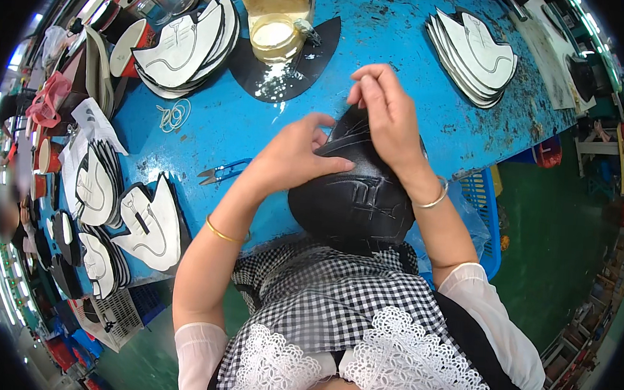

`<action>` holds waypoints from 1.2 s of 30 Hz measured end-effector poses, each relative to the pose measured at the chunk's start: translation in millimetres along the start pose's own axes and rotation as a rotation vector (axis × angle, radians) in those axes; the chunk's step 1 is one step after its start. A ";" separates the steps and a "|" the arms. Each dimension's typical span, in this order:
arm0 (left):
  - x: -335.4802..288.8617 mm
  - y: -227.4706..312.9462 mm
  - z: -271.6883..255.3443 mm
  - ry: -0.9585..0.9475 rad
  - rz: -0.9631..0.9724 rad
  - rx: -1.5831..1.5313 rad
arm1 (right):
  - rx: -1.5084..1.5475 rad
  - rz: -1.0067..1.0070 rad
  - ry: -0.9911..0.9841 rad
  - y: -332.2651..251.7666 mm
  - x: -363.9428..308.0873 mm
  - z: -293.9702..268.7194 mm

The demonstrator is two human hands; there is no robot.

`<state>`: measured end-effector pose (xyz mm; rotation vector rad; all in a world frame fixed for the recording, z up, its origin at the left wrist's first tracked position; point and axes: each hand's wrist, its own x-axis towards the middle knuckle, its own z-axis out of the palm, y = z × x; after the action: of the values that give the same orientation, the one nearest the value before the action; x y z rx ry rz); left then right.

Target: The person trims excess material and tape from shoe upper components using small scissors.

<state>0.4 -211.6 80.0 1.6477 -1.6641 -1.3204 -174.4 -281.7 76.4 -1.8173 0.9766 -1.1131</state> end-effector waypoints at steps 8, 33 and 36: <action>-7.3 12.3 19.5 -0.193 0.096 -0.338 | 0.541 0.246 -0.005 24.4 15.8 -18.7; -189.5 -96.5 102.7 0.096 0.234 -1.773 | 1.290 0.630 -0.295 -43.0 -124.9 0.2; -185.1 -106.6 111.2 0.140 0.279 -1.933 | 1.363 0.680 -0.264 -36.5 -119.2 8.2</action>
<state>-5.1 14.2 -3.5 0.2359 -0.0039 -1.5532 -197.7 -159.3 67.3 -0.4279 0.3699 -0.7147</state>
